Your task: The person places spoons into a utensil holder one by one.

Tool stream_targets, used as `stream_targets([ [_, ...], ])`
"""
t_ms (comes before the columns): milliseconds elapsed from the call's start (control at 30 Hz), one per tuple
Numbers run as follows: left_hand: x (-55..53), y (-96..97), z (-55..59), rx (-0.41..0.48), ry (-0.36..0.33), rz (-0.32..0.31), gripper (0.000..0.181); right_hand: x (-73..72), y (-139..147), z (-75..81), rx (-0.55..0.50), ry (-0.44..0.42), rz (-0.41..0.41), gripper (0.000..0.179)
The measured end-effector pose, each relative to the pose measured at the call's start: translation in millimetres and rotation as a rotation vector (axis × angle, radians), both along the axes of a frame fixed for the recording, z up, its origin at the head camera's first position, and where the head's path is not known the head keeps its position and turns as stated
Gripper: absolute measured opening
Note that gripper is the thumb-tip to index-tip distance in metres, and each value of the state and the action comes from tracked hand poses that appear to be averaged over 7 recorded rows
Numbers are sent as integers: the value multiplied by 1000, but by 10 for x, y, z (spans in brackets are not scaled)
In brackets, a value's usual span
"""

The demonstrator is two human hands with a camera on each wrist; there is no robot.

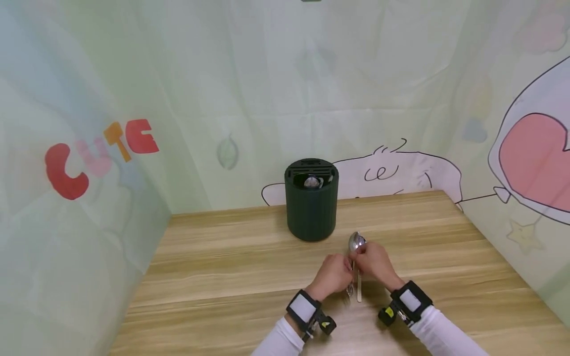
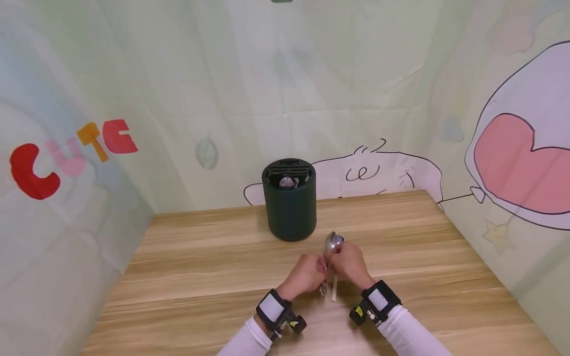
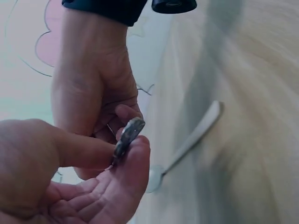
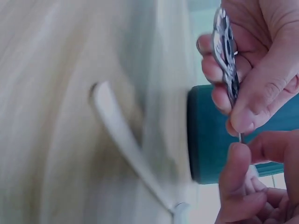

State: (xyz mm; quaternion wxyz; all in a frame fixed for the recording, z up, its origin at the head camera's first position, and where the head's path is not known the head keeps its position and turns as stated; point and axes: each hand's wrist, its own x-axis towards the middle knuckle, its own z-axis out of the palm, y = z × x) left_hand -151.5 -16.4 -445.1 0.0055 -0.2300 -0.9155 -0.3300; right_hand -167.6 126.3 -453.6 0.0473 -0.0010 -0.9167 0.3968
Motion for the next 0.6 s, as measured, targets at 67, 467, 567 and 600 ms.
stream_targets([
  [67,-4,-20,38,48,-3,4,27,6,-1,47,-61,24,11,19],
  [467,81,-168,411,297,52,-36,6,82,-25,440,-452,34,118,27],
  [567,93,-190,521,328,44,-53,6,97,-29,546,-506,48,154,28],
  [600,94,-194,559,334,47,-63,7,103,-27,588,-519,60,167,28],
])
